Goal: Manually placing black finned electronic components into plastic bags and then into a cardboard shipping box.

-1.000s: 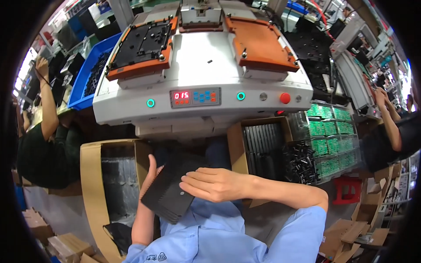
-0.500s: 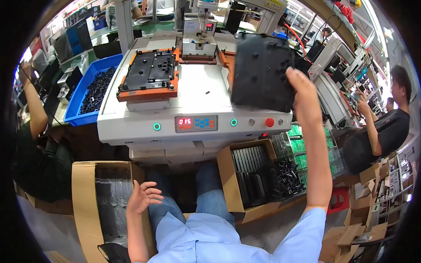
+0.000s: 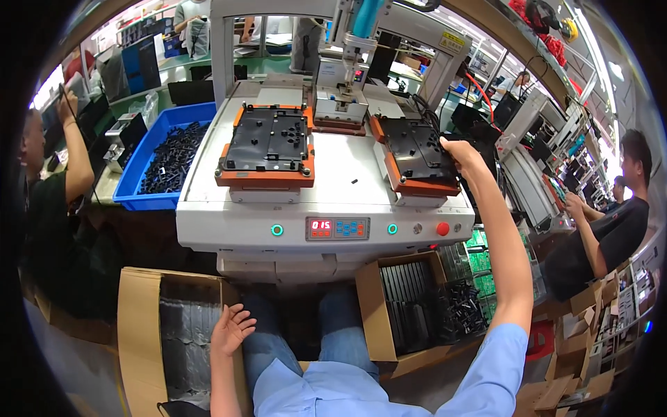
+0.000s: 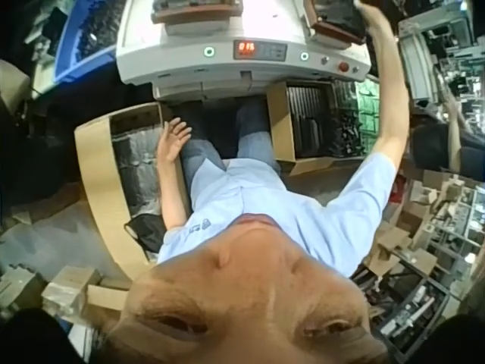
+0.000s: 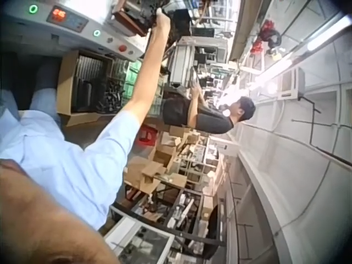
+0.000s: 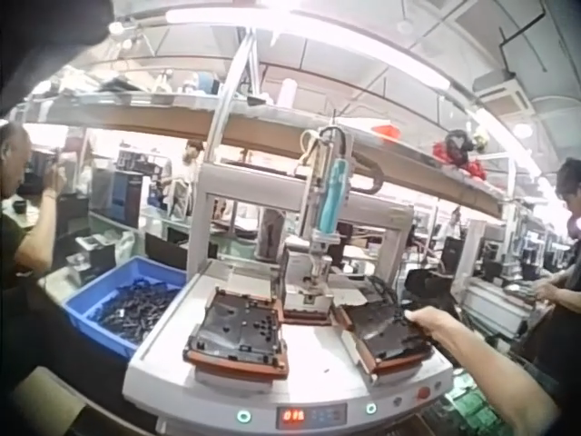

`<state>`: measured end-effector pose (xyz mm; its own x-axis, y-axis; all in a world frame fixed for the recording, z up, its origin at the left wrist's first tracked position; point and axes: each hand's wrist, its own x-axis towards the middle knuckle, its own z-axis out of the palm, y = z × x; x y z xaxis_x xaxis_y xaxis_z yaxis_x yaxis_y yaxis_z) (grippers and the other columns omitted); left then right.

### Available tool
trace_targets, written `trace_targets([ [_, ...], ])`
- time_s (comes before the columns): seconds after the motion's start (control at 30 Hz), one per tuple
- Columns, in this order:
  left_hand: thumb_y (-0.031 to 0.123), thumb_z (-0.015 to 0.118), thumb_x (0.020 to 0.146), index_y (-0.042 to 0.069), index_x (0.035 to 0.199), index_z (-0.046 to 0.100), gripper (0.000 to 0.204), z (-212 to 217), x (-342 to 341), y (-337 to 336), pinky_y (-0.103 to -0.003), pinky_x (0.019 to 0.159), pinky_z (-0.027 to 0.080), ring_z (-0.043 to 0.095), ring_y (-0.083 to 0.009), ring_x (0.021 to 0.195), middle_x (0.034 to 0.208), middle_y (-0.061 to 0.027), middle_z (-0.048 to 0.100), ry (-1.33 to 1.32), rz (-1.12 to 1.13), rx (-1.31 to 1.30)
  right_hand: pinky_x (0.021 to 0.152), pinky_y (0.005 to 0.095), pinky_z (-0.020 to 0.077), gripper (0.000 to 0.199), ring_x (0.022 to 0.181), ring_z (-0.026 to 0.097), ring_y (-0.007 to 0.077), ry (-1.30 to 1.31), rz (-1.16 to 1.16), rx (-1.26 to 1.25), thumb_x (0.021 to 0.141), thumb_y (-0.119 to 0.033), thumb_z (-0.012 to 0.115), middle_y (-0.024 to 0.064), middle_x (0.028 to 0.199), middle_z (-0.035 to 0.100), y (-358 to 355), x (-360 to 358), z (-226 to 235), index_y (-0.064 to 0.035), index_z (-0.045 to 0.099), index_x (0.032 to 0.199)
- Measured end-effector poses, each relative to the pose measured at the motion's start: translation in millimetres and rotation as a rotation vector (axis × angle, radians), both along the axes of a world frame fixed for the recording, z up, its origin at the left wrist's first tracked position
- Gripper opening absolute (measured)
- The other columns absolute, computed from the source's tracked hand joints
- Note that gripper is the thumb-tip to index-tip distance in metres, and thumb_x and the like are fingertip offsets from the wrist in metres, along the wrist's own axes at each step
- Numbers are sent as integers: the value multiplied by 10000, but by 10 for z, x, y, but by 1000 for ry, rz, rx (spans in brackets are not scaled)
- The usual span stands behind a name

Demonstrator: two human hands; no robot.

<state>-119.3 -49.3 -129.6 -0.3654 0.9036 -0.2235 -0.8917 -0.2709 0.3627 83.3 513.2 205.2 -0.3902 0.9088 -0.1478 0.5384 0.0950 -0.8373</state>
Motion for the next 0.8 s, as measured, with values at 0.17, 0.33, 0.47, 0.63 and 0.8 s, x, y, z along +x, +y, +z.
trace_targets([
  [0.17,381,331,991,38,1181,542,446,-33,-68,-20,-489,836,517,597,-390,1023,1089,-190,626,-148,13,161,620,281,455,492,636,565,119,-321,8,672,921,-392,500,48,748,642,-75,75,-334,74,647,862],
  [0.33,385,329,990,34,1181,538,451,-58,-64,-39,-493,843,512,591,-396,1031,1096,-188,624,-192,23,152,741,377,456,498,797,638,313,-444,108,582,912,-399,456,222,777,645,-84,36,-174,69,626,877],
  [0.47,381,333,989,26,1187,535,455,-26,-64,-34,-494,848,509,585,-402,1039,1099,-188,622,-202,25,168,805,446,462,430,914,604,394,-411,37,923,903,-383,479,232,909,641,12,-167,-104,15,642,901],
  [0.63,372,330,991,27,1192,536,450,-60,-48,-40,-489,853,507,579,-404,1050,1096,-191,623,-171,50,159,794,436,467,401,907,607,392,-400,5,1021,892,-366,529,236,911,637,487,-483,-169,21,625,933],
  [0.8,366,332,991,7,1193,524,455,-90,-33,-51,-483,868,500,575,-401,1058,1112,-200,611,-176,24,183,773,451,474,410,891,608,403,-607,29,999,820,-381,635,244,894,638,684,-663,-150,26,616,861],
])
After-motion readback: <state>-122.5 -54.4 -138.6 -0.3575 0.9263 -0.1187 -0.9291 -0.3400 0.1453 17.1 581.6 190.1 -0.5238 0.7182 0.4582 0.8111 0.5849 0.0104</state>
